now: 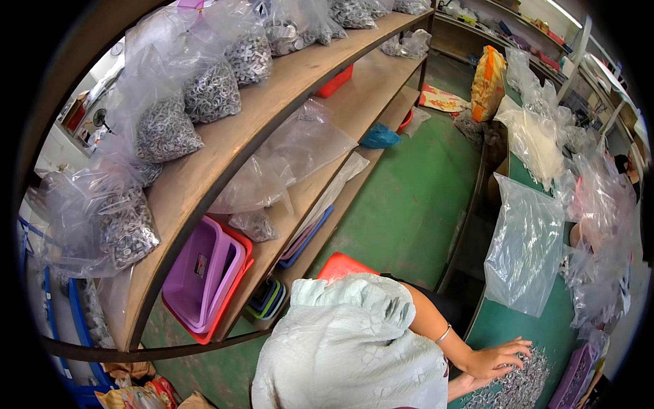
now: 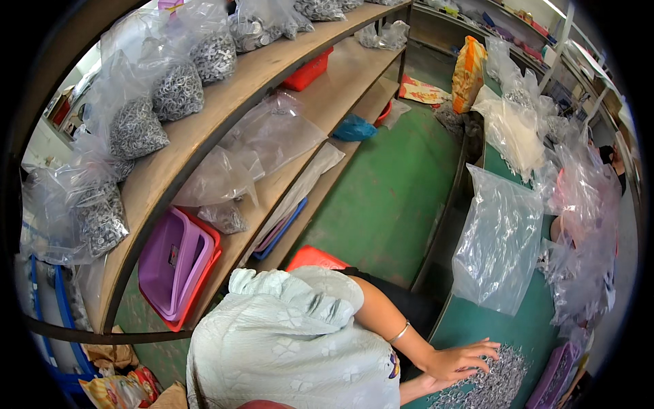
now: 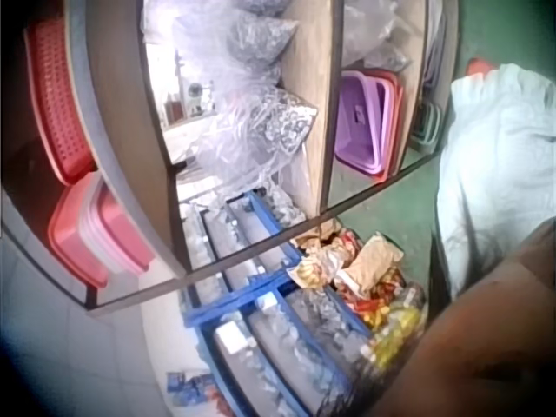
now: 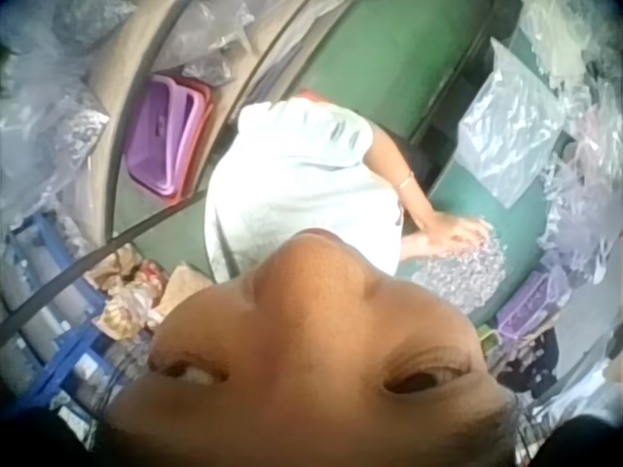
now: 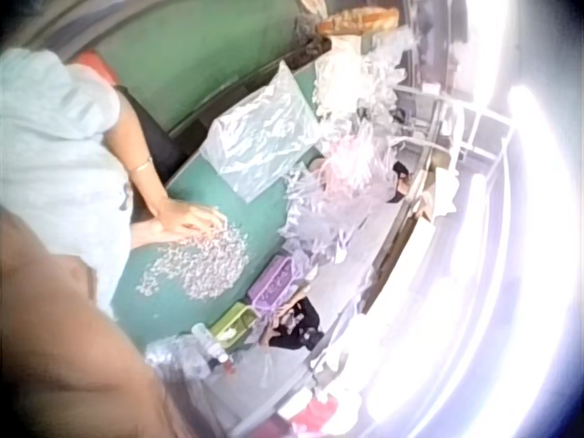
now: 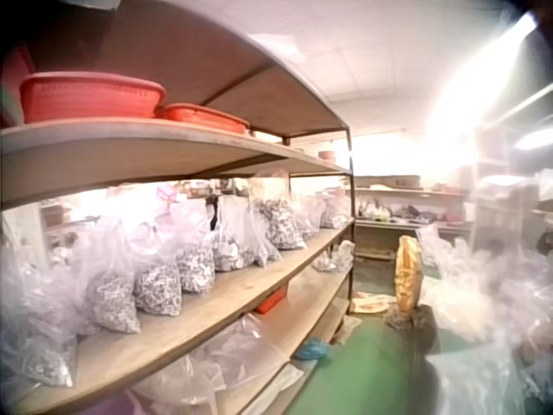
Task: The person sorts small metal rings by hand on a green workbench, gathers them into piles, and places them into plastic bags.
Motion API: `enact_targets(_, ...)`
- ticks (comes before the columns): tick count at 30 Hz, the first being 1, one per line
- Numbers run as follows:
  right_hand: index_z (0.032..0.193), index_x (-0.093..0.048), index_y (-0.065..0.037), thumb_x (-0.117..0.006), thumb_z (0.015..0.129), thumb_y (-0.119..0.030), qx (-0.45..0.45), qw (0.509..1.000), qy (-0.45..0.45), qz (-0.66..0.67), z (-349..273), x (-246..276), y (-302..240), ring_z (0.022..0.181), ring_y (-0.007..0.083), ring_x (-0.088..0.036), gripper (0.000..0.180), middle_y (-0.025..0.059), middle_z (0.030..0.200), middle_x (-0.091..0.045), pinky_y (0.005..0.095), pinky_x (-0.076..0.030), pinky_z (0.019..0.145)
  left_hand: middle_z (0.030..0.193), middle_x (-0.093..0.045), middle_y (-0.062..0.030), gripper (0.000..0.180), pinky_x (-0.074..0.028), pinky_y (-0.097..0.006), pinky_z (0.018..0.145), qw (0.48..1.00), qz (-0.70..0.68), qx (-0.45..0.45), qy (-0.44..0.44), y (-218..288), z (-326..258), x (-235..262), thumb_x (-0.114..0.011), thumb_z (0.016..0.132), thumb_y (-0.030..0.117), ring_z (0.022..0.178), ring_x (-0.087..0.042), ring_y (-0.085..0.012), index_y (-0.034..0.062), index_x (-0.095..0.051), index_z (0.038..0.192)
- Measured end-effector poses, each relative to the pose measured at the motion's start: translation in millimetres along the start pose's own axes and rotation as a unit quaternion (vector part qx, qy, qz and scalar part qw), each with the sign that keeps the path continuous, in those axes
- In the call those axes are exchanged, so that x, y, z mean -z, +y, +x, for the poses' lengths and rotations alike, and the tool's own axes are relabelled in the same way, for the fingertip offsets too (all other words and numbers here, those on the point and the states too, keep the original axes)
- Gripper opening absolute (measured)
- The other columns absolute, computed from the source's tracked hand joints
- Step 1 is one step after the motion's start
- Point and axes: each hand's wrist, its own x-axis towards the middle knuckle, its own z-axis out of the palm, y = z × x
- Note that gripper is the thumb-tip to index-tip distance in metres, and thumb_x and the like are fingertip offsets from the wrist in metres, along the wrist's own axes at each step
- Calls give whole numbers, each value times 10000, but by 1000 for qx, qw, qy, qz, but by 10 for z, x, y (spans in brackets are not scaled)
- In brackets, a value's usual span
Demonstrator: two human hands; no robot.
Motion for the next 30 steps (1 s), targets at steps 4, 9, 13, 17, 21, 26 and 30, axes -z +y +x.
enact_targets(4, 1061, -549, 7, -515, 920, -68, -82, 993, -47, 72, 136, 242, -114, 902, 188, -539, 164, 106, 971, -561, 305, -468, 720, 1257, -407, -130, 257, -275, -469, 1069, 997, -76, 7, -9, 368, -37, 530, -513, 815, -47, 1372, -238, -355, 23, -554, 1059)
enact_targets(9, 1100, -429, 3, -480, 917, -68, -116, 979, -91, 138, -269, -440, 274, 800, 187, -448, 203, 131, 978, -497, 308, -413, 614, 1062, -586, -91, 182, -429, -314, 897, 975, 77, 51, 203, 940, 52, 1837, -532, 871, 45, 1016, -559, -192, 10, -592, 1039)
enact_targets(13, 936, -459, -9, -495, 914, -71, -120, 984, -63, 117, -431, -1030, 754, 797, 226, -503, 75, 124, 873, -483, 324, -439, 596, 1065, -627, -125, 277, -458, -316, 941, 920, -36, 271, 281, 1173, -154, 2231, -539, 920, 111, 1013, -594, -182, -25, -566, 1160)
enact_targets(17, 1063, -529, 34, -518, 909, -122, -151, 982, -12, 110, -553, -1136, 1007, 980, 308, -573, 220, 192, 1051, -571, 371, -510, 701, 1115, -607, -137, 317, -447, -356, 968, 898, -98, 371, 215, 1183, -459, 2073, -506, 942, 138, 1083, -576, -213, -43, -533, 1201)
enact_targets(21, 1047, -576, 7, -481, 933, -170, -155, 984, -40, 73, -526, -1089, 1179, 1014, 301, -574, 231, 175, 1063, -599, 379, -513, 740, 1122, -602, -128, 295, -439, -314, 950, 928, -27, 361, 89, 1005, -423, 1776, -539, 910, 32, 1084, -566, -183, -31, -540, 1198)
enact_targets(26, 1076, -571, 8, -438, 945, -173, -147, 987, -30, 54, -639, -1097, 1229, 1064, 305, -533, 260, 187, 1104, -570, 392, -497, 827, 1107, -548, -115, 398, -434, -338, 862, 960, 226, 164, -31, 1003, -223, 1467, -703, 713, -20, 1031, -514, -234, 12, -614, 1099)
enact_targets(30, 1154, -544, -26, -401, 950, -211, -134, 990, -43, 11, -690, -1061, 1229, 1070, 236, -560, 310, 129, 1124, -584, 392, -447, 946, 1179, -534, -124, 491, -401, -421, 945, 941, 299, 84, -133, 935, -57, 1349, -761, 654, 64, 1117, -467, -339, 25, -607, 1119)
